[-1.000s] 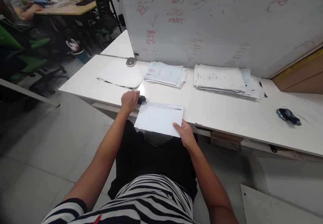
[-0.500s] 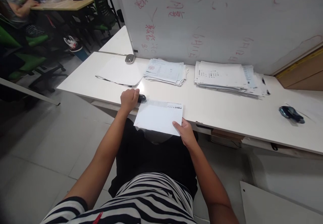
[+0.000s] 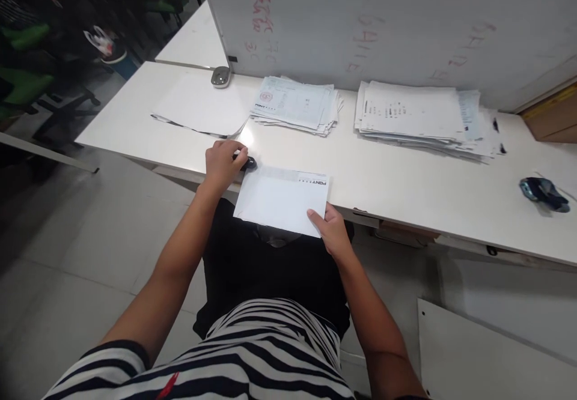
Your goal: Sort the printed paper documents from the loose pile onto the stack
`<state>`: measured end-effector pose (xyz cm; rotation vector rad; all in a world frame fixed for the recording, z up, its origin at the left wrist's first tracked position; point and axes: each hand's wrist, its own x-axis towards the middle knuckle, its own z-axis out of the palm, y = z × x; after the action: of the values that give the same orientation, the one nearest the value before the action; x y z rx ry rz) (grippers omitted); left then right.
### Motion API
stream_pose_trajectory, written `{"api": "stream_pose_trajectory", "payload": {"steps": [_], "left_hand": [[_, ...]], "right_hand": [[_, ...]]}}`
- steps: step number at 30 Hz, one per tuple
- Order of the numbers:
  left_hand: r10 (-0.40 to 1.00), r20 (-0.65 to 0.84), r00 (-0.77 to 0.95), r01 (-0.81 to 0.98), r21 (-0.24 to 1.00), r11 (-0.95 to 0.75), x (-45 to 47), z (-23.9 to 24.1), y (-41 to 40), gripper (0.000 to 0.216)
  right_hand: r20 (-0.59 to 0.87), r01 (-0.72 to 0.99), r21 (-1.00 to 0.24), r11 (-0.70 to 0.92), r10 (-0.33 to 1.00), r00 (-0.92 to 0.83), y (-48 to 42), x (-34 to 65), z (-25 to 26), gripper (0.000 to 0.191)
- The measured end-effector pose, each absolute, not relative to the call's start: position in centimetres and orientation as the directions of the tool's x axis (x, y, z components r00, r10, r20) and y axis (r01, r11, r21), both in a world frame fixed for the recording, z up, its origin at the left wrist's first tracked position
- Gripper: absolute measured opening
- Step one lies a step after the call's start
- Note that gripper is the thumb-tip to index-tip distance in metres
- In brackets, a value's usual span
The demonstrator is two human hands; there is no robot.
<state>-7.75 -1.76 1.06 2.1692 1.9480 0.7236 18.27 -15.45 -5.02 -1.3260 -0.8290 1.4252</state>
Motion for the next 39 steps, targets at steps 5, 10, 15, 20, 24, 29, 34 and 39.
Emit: {"api": "stream_pose_trajectory", "payload": {"steps": [5,10,15,20,24,29,34,39], "left_hand": [[0.971,0.229,0.067,0.914,0.375,-0.152,-7.6,1.2,-1.9,0.023],[0.961,0.275,0.039,0.936,0.327,-0.132,-7.9,0.5,-1.9,0.04],[0.915,0.382,-0.132,0.909,0.415,-0.042,-7.3,-0.5,-1.5,0.056],[0.887,0.436,-0.149,0.889,0.452,-0.073,-7.3,-1.3,-1.4,0.057],[0.869,0.47,-0.154,0.905,0.42,-0.067,-7.5,-1.7,-1.4,0.059],[0.859,0.496,-0.123,0.936,0.345,-0.066,-7.4,-1.9,-1.4,0.058],[0.855,0.507,-0.11,0.935,0.344,-0.084,-7.6,-2.1,-1.2,0.057],[0.845,0.524,-0.109,0.935,0.343,-0.093,-7.6,-2.2,-1.1,0.058]], "right_hand": [[-0.32,-0.194,-0.935,-0.297,0.942,0.097,-15.6,18.1,-5.1,0.05],[-0.306,-0.192,-0.94,-0.282,0.946,0.106,-15.6,18.0,-5.5,0.051],[-0.29,-0.211,-0.941,-0.265,0.952,0.097,-15.5,17.7,-5.5,0.051],[-0.283,-0.183,-0.948,-0.259,0.952,0.117,-15.6,17.7,-5.5,0.046],[-0.248,-0.059,-0.969,-0.242,0.953,0.174,-16.0,19.7,-4.9,0.047],[-0.127,0.01,-0.99,-0.14,0.926,0.356,-16.8,23.9,-2.3,0.041],[-0.034,-0.06,-0.998,-0.008,0.898,0.439,-17.5,25.8,-0.5,0.037],[-0.059,-0.07,-0.997,-0.03,0.888,0.457,-17.4,26.0,-0.9,0.037]]}}
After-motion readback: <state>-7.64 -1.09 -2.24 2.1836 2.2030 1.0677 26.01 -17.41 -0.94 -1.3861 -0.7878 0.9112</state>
